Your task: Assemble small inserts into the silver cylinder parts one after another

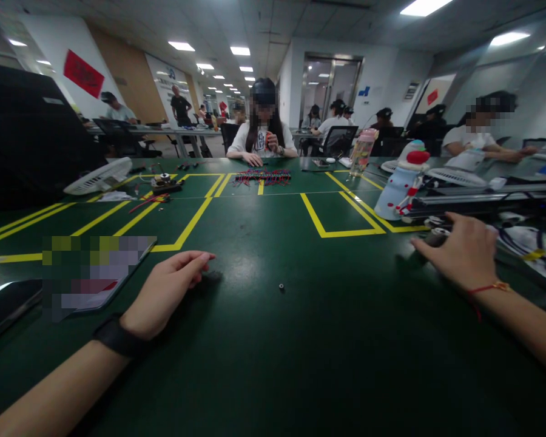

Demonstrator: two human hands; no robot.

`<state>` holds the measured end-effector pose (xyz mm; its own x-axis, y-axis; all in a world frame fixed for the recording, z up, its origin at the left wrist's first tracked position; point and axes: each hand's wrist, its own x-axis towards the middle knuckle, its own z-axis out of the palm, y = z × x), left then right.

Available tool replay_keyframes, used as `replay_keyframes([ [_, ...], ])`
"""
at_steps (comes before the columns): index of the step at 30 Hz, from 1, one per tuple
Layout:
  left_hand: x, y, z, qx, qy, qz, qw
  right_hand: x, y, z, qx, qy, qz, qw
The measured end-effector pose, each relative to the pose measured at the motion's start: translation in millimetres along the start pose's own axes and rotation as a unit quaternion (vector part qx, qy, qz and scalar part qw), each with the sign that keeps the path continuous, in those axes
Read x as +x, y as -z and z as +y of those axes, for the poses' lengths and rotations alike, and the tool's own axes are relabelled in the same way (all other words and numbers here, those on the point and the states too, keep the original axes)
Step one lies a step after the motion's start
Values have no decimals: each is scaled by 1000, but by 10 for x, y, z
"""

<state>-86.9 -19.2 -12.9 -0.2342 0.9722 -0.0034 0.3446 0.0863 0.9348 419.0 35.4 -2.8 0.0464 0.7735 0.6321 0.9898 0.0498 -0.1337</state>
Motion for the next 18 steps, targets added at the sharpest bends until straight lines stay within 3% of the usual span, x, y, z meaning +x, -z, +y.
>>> replay_keyframes([
  [2,-3,-29,28,26,1,4,1000,-73,25,-435,-11,47,34,998],
  [4,-11,-46,62,66,6,5,998,-181,36,-977,105,154,-73,980],
  [6,-16,-55,91,107,7,3,994,-307,10,-1510,230,214,-203,927],
  [8,-17,-60,107,135,-6,2,991,-413,-51,-1936,273,238,-237,901],
  [10,-14,-58,111,144,-18,5,989,-461,-115,-2194,278,254,-251,892],
  [12,-10,-52,103,143,-15,8,990,-429,-137,-2266,279,261,-269,884],
  [14,-9,-43,91,132,-6,7,991,-322,-90,-2153,287,242,-266,888],
  [18,-18,-44,70,100,6,-2,995,5,126,-1441,202,131,-126,962],
])
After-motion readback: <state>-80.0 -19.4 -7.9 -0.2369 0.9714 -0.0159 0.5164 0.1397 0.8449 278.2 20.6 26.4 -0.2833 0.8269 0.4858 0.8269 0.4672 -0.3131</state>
